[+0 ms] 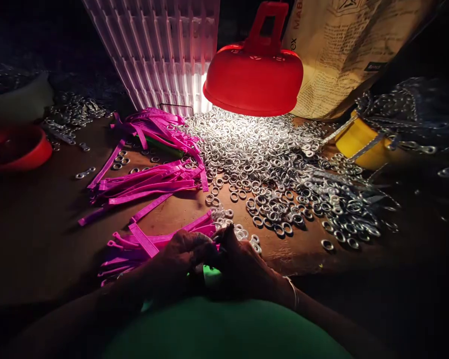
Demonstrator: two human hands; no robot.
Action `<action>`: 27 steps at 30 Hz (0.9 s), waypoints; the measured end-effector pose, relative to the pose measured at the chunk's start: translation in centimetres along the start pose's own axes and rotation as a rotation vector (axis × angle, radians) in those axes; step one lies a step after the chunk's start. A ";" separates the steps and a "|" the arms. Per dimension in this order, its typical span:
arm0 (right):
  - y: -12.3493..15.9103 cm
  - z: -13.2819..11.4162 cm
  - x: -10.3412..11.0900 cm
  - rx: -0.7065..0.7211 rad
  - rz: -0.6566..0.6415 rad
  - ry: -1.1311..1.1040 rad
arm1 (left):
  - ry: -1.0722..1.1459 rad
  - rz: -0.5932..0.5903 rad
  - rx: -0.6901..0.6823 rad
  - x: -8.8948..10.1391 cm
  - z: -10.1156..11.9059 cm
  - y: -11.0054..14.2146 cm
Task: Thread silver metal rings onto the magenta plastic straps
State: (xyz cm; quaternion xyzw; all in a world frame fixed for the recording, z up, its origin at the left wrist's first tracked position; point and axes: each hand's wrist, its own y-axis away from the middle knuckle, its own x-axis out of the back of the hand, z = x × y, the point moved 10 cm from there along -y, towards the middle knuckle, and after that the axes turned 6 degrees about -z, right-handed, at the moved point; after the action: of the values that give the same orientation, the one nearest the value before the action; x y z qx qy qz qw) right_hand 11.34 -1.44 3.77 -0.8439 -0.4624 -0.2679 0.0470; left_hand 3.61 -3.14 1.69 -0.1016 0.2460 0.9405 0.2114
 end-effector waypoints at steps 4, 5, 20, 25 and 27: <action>-0.9 0.1 -0.7 -0.010 -0.093 -0.118 | 0.149 -0.013 0.045 -0.3 0.0 -0.3; -1.1 0.0 -0.8 -0.010 -0.123 -0.131 | 0.177 -0.014 0.059 -0.3 -0.2 -0.5; -2.2 -1.3 1.7 0.155 -0.064 0.385 | -0.130 0.012 -0.059 1.8 0.0 -2.8; -1.8 2.1 6.0 0.119 0.243 0.674 | -0.588 0.179 -0.235 1.6 0.5 -2.9; -1.1 4.8 9.4 0.028 0.394 0.755 | -0.653 0.187 -0.292 1.4 0.5 -2.6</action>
State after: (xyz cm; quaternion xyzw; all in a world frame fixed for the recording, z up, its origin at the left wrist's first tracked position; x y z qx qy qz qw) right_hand 16.49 7.82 4.13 -0.7580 -0.2463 -0.5379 0.2748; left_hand 3.48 -0.37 0.63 0.1978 0.0368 0.9638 0.1750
